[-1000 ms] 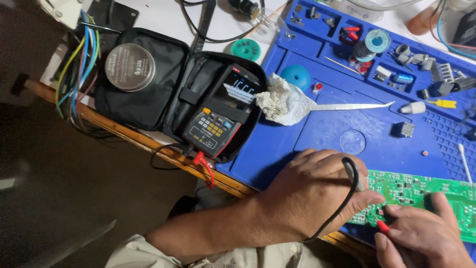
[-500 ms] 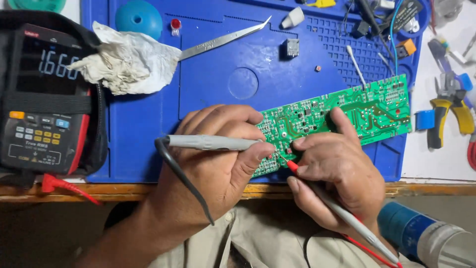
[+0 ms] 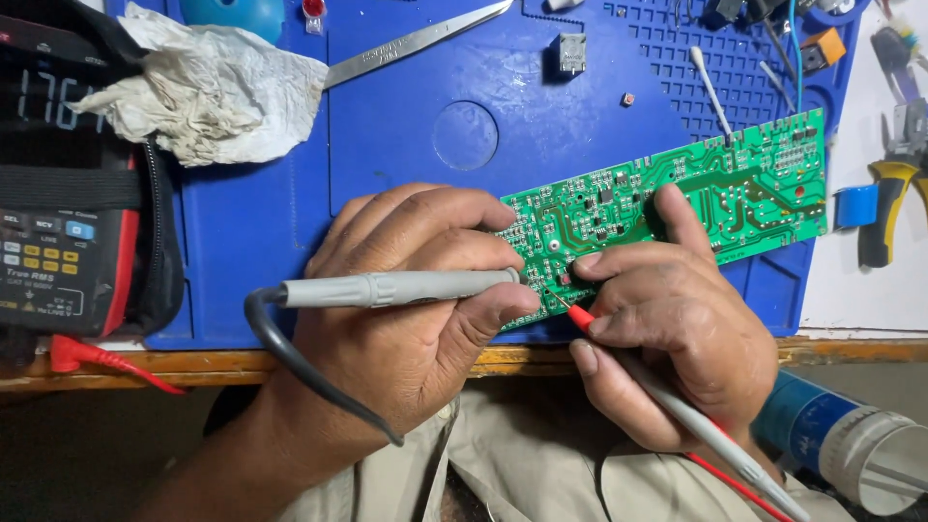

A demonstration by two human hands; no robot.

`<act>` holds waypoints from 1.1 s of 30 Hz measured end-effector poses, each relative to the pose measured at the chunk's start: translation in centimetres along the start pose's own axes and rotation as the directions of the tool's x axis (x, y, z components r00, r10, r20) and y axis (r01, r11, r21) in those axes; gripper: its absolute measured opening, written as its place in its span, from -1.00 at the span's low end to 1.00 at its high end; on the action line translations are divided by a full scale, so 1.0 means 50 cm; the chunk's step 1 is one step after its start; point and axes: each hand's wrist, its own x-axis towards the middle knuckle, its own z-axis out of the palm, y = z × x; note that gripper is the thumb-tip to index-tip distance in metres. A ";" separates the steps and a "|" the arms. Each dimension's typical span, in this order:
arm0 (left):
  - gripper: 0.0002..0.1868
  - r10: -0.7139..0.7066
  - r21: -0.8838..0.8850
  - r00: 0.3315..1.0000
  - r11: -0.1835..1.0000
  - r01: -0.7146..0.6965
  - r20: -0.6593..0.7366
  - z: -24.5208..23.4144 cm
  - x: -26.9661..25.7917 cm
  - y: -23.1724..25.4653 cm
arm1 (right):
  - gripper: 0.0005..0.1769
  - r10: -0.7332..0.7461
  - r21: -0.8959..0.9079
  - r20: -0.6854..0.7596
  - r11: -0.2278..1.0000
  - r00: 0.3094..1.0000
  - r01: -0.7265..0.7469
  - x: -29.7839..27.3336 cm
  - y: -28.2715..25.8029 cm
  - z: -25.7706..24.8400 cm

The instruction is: The person uses a multimeter to test various points on a green circuit board. They hold the board steady with one hand while using the other to touch the probes to different components and solder points, checking the readings on the multimeter display.

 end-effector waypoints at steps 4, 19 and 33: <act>-0.53 0.006 0.004 1.000 1.000 -0.006 0.014 0.001 0.000 -0.002 | -0.76 0.004 0.000 0.022 1.000 1.000 -0.004 -0.005 0.006 -0.004; -0.54 0.014 0.021 1.000 1.000 -0.014 0.008 0.003 0.000 -0.003 | -0.77 -0.014 0.006 0.015 1.000 1.000 0.014 -0.003 0.006 -0.002; -0.54 0.000 0.013 1.000 1.000 0.001 -0.015 0.006 -0.001 -0.001 | -0.81 0.006 -0.015 -0.002 1.000 1.000 -0.006 0.000 -0.004 0.000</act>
